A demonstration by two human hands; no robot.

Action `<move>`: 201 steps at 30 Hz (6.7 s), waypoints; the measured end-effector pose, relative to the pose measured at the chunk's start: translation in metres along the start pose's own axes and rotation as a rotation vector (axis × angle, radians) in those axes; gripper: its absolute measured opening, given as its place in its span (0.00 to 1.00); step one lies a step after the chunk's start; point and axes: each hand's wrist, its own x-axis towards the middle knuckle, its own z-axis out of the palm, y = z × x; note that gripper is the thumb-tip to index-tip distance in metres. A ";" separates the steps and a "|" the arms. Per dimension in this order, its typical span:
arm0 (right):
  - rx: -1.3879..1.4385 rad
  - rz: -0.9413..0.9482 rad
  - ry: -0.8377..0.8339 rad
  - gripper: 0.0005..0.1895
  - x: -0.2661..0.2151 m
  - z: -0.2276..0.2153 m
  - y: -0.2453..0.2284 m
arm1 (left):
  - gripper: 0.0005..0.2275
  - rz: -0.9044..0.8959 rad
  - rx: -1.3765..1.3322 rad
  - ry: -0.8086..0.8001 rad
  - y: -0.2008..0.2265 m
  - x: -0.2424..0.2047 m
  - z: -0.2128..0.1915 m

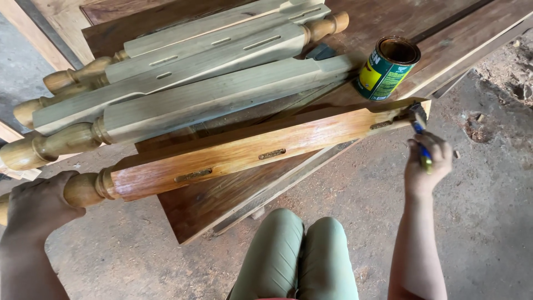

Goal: Applying varnish or wood stain to turned wooden furniture legs using a paintbrush.

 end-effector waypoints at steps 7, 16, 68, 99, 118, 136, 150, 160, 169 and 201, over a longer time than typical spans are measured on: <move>-0.050 0.083 -0.035 0.09 0.007 -0.005 0.025 | 0.42 -0.028 -0.024 -0.076 -0.002 0.001 0.004; 0.537 0.409 0.239 0.14 0.105 -0.014 0.041 | 0.43 0.000 -0.099 -0.089 -0.010 0.010 0.012; -0.161 -0.154 -0.451 0.09 0.256 0.112 0.100 | 0.40 -0.079 -0.020 -0.260 0.010 0.017 -0.018; -0.705 -0.352 -0.737 0.25 0.267 0.125 0.070 | 0.41 -0.050 -0.040 -0.202 0.011 0.012 -0.021; -0.741 -0.373 -0.699 0.29 0.278 0.078 0.044 | 0.40 -0.066 -0.007 -0.190 0.012 0.012 -0.017; -0.380 -0.161 -0.600 0.17 0.244 0.109 0.109 | 0.40 -0.064 -0.061 -0.192 0.012 0.013 -0.021; -0.707 -0.333 -0.663 0.28 0.252 0.086 0.098 | 0.42 -0.068 -0.075 -0.155 0.008 0.012 -0.011; 0.488 0.413 -0.276 0.15 0.185 0.026 0.104 | 0.41 -0.030 -0.101 -0.088 0.008 0.009 -0.016; 0.964 0.704 0.402 0.21 -0.011 -0.040 0.016 | 0.47 -0.033 -0.012 -0.201 -0.006 0.021 0.003; 0.776 0.614 0.268 0.26 -0.026 -0.016 -0.031 | 0.45 -0.060 -0.198 -0.100 -0.023 0.017 0.040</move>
